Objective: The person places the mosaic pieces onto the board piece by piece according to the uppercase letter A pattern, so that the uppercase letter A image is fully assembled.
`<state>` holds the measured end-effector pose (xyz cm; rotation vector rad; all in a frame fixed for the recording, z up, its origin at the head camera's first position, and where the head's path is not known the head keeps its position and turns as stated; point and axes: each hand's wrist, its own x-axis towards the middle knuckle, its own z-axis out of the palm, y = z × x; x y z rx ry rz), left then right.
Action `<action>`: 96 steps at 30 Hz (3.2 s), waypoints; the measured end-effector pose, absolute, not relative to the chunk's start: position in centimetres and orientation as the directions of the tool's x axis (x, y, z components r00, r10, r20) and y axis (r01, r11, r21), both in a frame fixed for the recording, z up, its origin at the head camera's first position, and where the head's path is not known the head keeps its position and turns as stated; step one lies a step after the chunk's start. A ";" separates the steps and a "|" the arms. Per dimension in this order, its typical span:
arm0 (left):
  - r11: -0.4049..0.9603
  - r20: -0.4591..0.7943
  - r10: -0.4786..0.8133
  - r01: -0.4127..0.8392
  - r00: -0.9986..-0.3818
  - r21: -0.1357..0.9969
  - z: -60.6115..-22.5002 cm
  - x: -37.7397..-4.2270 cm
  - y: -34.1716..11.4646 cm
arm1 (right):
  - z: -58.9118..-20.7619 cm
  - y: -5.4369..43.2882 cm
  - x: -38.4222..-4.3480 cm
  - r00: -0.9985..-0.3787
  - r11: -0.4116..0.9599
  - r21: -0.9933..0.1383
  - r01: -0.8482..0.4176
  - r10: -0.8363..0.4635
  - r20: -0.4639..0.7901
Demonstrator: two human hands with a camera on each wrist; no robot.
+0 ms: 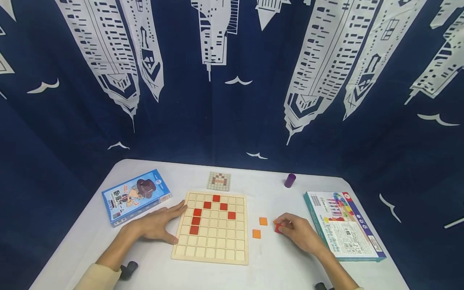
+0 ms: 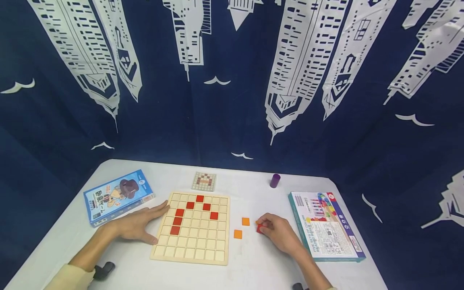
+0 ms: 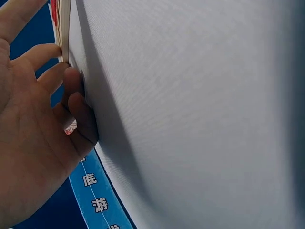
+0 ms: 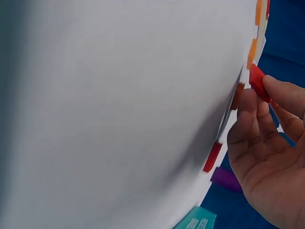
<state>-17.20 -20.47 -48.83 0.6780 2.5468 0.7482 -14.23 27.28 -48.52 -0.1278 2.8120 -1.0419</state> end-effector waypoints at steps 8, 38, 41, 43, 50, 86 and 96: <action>0.740 -0.242 0.543 0.322 -0.804 0.591 -48.9 -17.2 -20.4 | -48.8 25.1 -14.8 -0.986 0.715 -0.697 -0.059 -0.152 -0.071; 0.750 -0.247 0.527 0.308 -0.813 0.586 -49.1 -17.2 -20.4 | -47.9 16.4 -17.1 -0.893 0.621 -0.723 -0.302 -0.450 -0.014; 0.748 -0.248 0.526 0.304 -0.813 0.590 -49.1 -17.0 -20.3 | -48.3 15.8 -17.3 -0.880 0.619 -0.713 -0.330 -0.476 -0.005; 0.750 -0.250 0.527 0.305 -0.812 0.587 -49.1 -17.0 -20.3 | -48.5 15.4 -17.4 -0.874 0.626 -0.700 -0.344 -0.486 -0.006; 0.750 -0.249 0.532 0.313 -0.809 0.583 -49.0 -17.0 -20.3 | -48.5 14.7 -17.5 -0.878 0.668 -0.655 -0.353 -0.478 -0.013; 0.733 -0.232 0.557 0.341 -0.797 0.588 -49.1 -17.3 -20.5 | -48.4 15.7 -16.9 -0.908 0.742 -0.586 -0.325 -0.418 -0.025; 0.727 -0.225 0.561 0.344 -0.797 0.594 -49.0 -17.2 -20.5 | -47.4 21.7 -15.6 -0.953 0.796 -0.563 -0.222 -0.299 -0.048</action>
